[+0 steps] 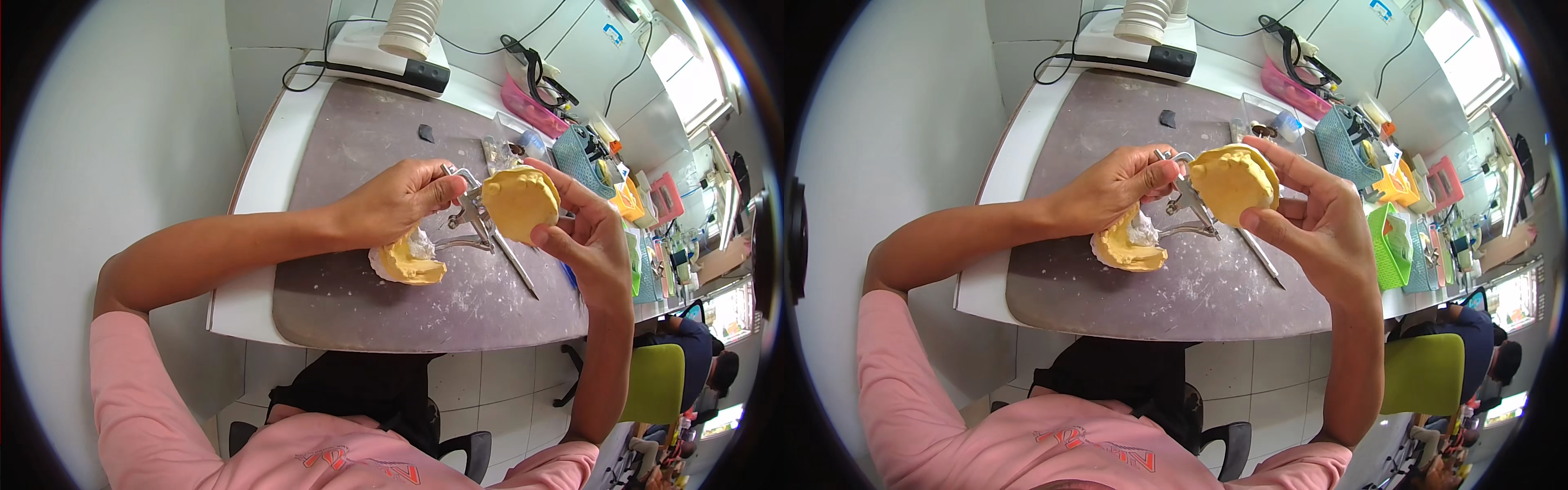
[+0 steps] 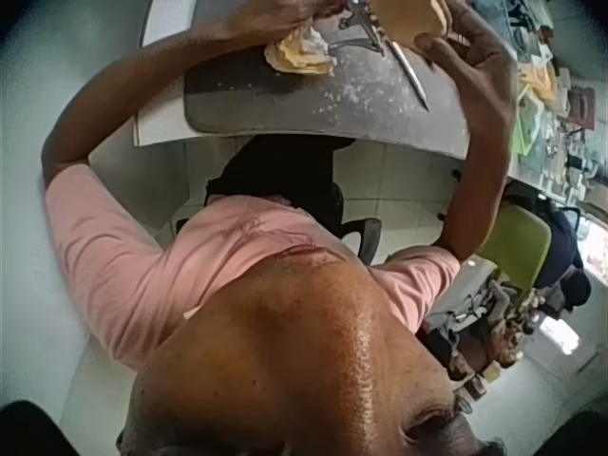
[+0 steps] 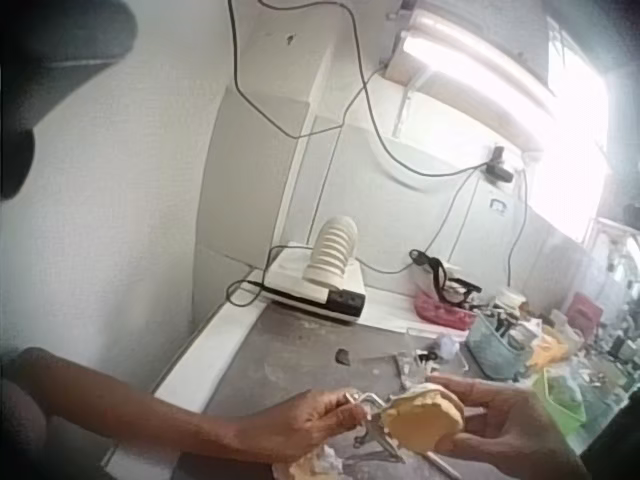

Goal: The person holds a dental model by hand, uses a blade to trim material from the surface, removes a small prosthetic piece, and subsequently fits the model into an articulator.

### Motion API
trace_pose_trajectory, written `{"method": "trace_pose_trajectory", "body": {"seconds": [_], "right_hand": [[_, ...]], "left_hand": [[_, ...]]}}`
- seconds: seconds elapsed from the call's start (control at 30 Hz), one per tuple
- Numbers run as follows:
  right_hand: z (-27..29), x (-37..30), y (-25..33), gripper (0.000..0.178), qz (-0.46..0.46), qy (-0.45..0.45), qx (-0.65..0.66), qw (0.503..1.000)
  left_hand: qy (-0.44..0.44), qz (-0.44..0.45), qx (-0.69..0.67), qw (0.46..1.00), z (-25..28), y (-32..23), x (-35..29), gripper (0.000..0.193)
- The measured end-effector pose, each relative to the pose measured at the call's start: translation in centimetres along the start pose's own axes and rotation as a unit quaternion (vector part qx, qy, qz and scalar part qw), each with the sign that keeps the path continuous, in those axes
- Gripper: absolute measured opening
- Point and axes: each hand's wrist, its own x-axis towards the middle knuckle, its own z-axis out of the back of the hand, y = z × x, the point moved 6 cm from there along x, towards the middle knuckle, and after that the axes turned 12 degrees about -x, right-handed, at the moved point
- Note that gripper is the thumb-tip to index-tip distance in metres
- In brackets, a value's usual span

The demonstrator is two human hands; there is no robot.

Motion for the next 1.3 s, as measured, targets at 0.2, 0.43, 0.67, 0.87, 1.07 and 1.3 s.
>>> {"method": "trace_pose_trajectory", "body": {"seconds": [0.2, 0.43, 0.67, 0.87, 1.07, 1.3], "right_hand": [[0.2, -0.8, -0.3, 0.071, 0.004, -0.007, 0.022, 1.0], [0.2, -1.1, -1.1, 0.071, 0.013, -0.02, 0.046, 0.999], [-0.1, -1.6, -1.2, 0.071, 0.009, -0.049, 0.07, 0.996], [-0.4, -1.2, 0.0, 0.069, 0.02, -0.059, 0.017, 0.998], [-2.1, -0.9, 1.5, 0.07, 0.062, -0.04, -0.08, 0.994], [-3.0, -0.8, 2.4, 0.069, 0.092, -0.066, -0.19, 0.975]], "left_hand": [[0.016, 0.007, 0.031, 0.999, -0.9, -1.2, -0.4, 0.044], [-0.01, 0.047, 0.042, 0.998, -0.4, -0.2, -0.2, 0.038], [-0.039, 0.011, 0.048, 0.998, -0.4, -0.5, 0.2, 0.041], [-0.091, 0.034, 0.084, 0.992, -0.2, -0.5, 0.3, 0.04], [-0.119, 0.019, 0.068, 0.99, 0.2, -0.1, -0.2, 0.03], [-0.182, -0.034, 0.06, 0.981, 0.7, -0.8, -0.7, 0.046]]}}
